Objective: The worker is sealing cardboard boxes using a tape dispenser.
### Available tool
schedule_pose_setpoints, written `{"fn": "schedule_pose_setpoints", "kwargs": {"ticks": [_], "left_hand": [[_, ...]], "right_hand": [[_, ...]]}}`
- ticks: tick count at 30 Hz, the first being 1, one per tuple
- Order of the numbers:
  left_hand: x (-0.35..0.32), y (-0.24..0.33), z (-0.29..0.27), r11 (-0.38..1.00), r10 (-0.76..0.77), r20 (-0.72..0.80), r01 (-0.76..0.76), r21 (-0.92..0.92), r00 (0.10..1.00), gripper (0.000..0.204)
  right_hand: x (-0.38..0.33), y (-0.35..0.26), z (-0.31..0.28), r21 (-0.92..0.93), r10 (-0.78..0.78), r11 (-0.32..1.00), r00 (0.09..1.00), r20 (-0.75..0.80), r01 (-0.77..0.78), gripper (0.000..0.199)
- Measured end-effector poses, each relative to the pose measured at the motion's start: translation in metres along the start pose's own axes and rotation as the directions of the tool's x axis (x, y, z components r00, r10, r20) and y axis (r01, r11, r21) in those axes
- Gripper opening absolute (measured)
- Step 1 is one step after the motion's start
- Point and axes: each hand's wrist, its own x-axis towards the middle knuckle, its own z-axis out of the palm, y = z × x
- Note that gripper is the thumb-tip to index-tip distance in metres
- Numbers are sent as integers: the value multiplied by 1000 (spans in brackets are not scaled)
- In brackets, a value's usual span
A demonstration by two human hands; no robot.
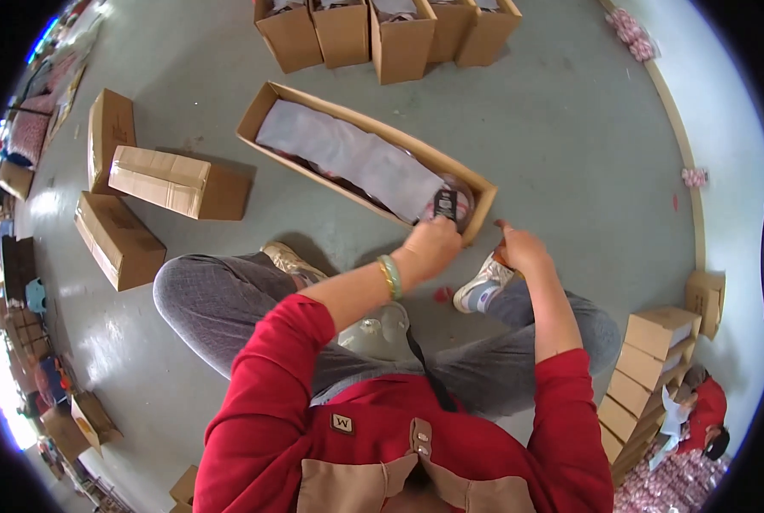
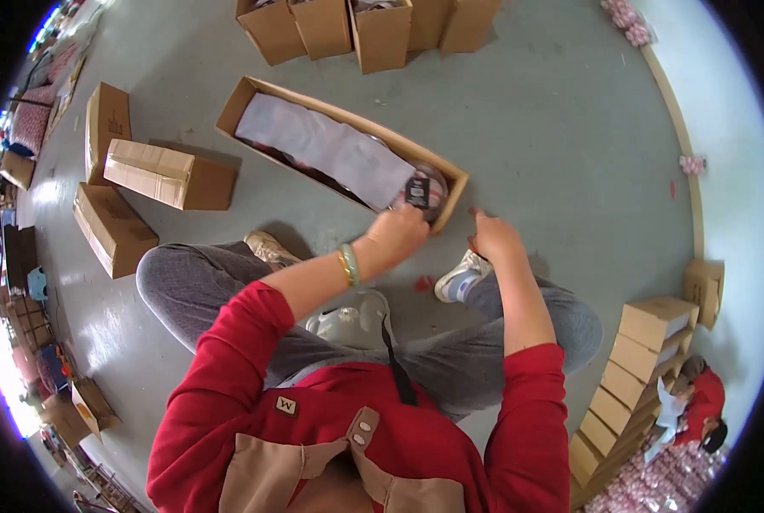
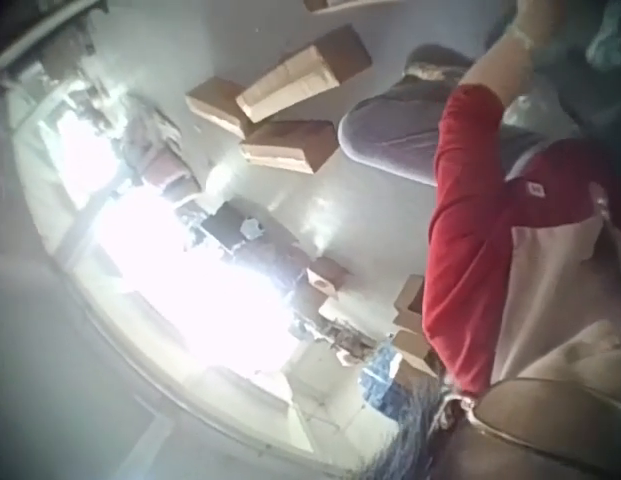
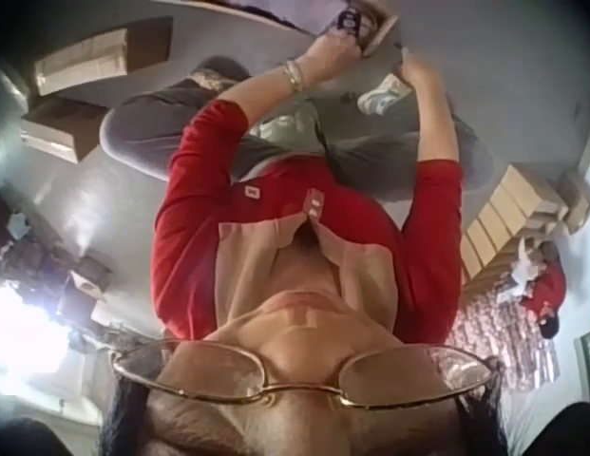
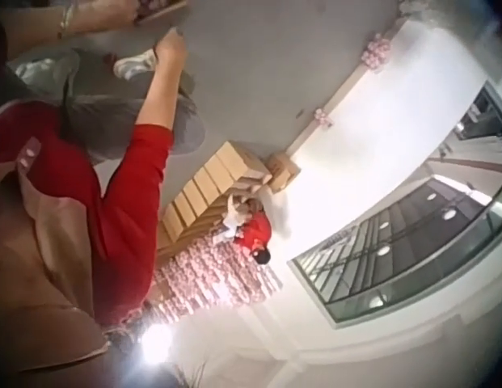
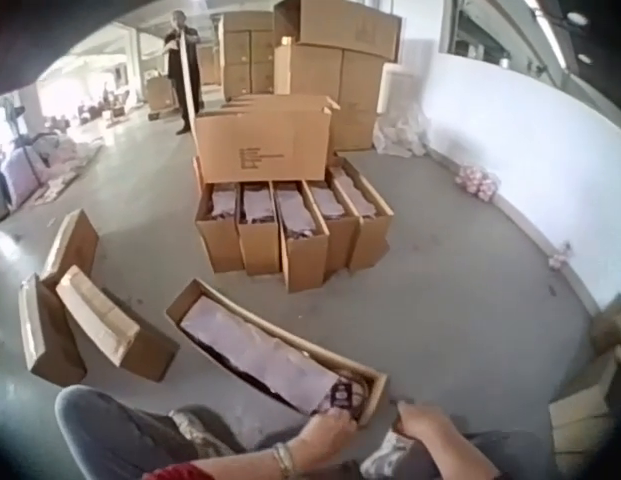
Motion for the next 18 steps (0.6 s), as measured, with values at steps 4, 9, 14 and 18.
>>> {"fn": "schedule_pose_setpoints", "kwargs": {"ticks": [4,9,14,18], "left_hand": [[3,72,4,997,75,57,-74,-23,996,9],[-8,22,-14,949,-119,-417,-21,-316,901,14],[-74,-171,-61,642,-704,-429,766,-43,566,59],[-147,-283,-46,482,-862,39,841,-247,505,57]], "right_hand": [[-2,4,19,-44,21,999,990,138,-15,32],[-28,14,-3,-32,74,997,974,215,-69,23],[-31,19,7,-7,161,987,982,97,-161,24],[-8,18,23,-17,47,999,998,41,-47,24]]}}
